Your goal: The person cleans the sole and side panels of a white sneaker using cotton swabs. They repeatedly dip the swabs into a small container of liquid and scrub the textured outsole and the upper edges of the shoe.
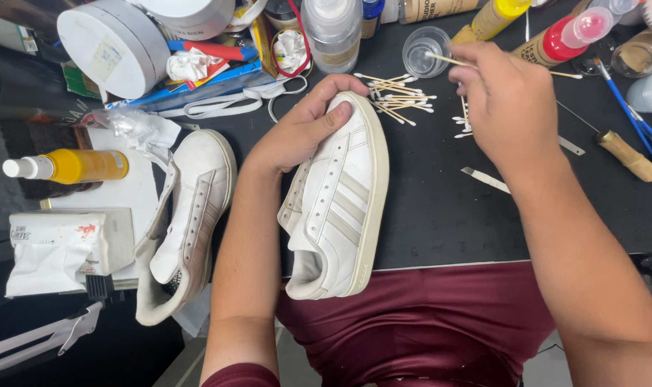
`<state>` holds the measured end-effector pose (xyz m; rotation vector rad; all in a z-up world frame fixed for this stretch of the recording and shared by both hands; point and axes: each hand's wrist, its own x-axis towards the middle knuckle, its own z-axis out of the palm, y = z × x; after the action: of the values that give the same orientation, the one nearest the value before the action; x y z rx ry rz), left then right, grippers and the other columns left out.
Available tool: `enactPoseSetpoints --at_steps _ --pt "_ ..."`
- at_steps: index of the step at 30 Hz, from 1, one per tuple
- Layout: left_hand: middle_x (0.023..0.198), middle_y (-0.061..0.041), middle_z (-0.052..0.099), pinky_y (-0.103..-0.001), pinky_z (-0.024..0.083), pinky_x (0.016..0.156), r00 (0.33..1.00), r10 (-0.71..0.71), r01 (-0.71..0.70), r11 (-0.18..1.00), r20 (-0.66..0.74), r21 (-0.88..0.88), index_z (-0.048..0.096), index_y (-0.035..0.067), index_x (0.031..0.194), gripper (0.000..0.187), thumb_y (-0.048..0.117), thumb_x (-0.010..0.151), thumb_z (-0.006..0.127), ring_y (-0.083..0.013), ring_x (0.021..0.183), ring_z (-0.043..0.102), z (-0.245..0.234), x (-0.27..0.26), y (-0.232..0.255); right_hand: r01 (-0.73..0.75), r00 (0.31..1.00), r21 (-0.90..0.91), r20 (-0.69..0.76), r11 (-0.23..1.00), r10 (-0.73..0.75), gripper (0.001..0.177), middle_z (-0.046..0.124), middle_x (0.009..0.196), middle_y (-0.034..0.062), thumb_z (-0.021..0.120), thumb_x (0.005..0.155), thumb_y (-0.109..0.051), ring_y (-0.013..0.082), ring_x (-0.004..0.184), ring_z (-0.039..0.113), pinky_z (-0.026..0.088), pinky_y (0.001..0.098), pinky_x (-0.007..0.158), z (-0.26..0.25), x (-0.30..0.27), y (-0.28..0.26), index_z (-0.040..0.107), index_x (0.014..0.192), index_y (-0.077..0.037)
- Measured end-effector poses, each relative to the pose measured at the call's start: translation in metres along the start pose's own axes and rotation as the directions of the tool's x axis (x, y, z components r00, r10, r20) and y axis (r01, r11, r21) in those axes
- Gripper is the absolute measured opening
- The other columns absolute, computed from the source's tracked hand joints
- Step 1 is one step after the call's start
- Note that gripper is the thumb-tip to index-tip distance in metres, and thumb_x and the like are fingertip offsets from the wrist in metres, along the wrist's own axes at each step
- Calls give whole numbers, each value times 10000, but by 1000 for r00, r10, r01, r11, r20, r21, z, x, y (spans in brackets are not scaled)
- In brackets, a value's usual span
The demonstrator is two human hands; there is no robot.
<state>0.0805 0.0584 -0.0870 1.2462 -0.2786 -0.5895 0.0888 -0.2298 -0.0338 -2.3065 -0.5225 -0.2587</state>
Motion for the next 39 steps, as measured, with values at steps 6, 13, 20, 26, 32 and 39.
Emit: enactPoseSetpoints --at_steps 6,13,20,26,32,39 --pt "1112 31 633 -235 489 949 987 108 -114 992 -116 -46 606 80 1180 252 240 1019 714 -58 1036 594 -1 14 -19 -126 988 345 123 930 89 98 743 947 87 623 1070 22 147 850 744 588 253 765 0 -51 -22 669 1154 43" --pt "1032 15 663 -246 479 900 945 272 -272 962 -182 23 669 46 1081 187 223 1037 711 -68 967 584 -2 19 -28 28 987 332 137 943 -78 119 700 836 79 734 929 10 116 662 645 480 230 615 15 -71 -43 689 1035 -23" --pt "1010 -25 728 -281 521 936 942 314 -295 943 -118 157 722 15 1043 228 225 1067 636 -97 990 652 -9 23 -31 9 979 370 187 929 -84 131 677 796 46 759 926 -12 91 605 579 428 229 556 28 -58 -42 708 1043 -41" --pt "1010 -27 728 -287 524 935 943 317 -303 944 -99 129 719 13 1048 228 220 1069 627 -98 990 652 -12 25 -35 26 986 314 146 949 -75 141 714 893 55 772 937 -28 81 646 606 451 216 580 31 -55 -41 721 1067 -48" --pt "1023 -27 729 -284 521 953 938 334 -321 938 -89 131 719 13 1052 224 219 1072 633 -96 1003 650 -13 25 -36 26 978 304 190 952 -88 156 669 773 37 778 899 -12 74 569 519 387 231 543 31 -54 -41 756 1045 -62" --pt "1015 -25 731 -280 523 938 945 315 -304 945 -92 117 719 12 1051 224 216 1072 629 -91 991 651 -12 25 -36 52 974 340 192 939 -123 160 658 746 22 783 883 -11 54 554 494 375 225 530 29 -51 -38 748 1034 -52"
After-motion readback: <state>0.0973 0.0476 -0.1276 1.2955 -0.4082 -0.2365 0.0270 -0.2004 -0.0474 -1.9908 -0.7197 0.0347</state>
